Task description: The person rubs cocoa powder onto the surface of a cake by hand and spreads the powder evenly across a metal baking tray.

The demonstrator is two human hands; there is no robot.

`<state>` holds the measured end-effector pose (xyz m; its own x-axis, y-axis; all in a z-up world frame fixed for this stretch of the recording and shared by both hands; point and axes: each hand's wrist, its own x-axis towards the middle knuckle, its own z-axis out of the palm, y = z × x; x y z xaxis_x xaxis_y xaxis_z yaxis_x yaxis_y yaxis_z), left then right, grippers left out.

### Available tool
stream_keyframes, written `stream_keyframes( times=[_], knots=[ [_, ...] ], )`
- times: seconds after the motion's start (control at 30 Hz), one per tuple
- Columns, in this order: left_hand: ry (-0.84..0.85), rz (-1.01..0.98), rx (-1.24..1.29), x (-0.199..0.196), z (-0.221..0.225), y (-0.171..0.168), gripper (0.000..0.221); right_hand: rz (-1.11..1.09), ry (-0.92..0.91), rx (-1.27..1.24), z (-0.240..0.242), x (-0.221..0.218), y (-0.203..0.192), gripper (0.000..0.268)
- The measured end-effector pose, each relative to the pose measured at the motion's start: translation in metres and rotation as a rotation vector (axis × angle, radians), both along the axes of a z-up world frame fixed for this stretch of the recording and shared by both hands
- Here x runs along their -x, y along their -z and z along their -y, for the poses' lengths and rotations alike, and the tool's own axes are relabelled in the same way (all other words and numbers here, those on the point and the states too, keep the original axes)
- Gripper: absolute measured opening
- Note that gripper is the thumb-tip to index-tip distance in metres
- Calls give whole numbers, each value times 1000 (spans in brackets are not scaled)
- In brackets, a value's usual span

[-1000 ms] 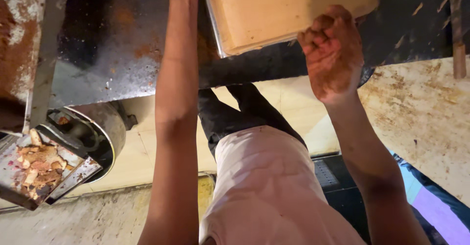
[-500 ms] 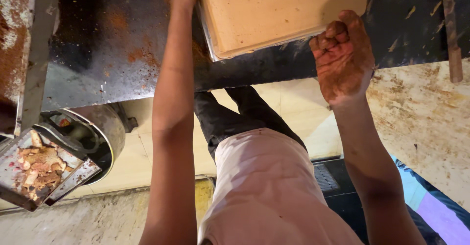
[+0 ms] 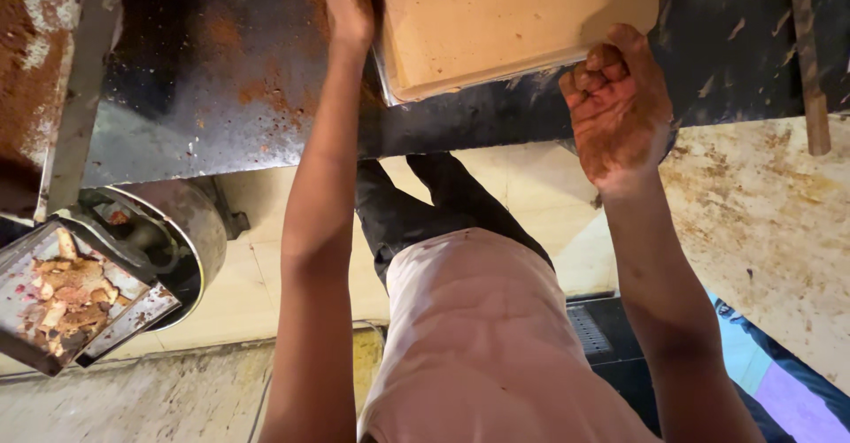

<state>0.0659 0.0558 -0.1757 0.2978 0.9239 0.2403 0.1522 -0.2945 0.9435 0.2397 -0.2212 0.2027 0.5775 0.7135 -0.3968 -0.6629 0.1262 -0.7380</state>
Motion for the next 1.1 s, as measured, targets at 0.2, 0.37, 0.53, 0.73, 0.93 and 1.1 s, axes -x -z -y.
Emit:
stream_keyframes(
  times=[0.2,0.37,0.53,0.73,0.93,1.1],
  knots=[
    [26,89,27,10,25,-23,67,-2,15,9,-2,2,-2,18],
    [165,612,563,8,52,-85,74,3,-11,-2,-1,3,-2,17],
    [269,398,311,22,76,-160,82,-16,1,6,2,2,0,20],
    [348,325,530,40,107,-217,92,-54,-8,-4,5,4,3,24],
    [351,235,607,57,139,-240,90,-58,-11,25,-1,12,4,19],
    [397,178,462,79,147,-249,85,-55,-59,31,-23,29,-1,18]
  ],
)
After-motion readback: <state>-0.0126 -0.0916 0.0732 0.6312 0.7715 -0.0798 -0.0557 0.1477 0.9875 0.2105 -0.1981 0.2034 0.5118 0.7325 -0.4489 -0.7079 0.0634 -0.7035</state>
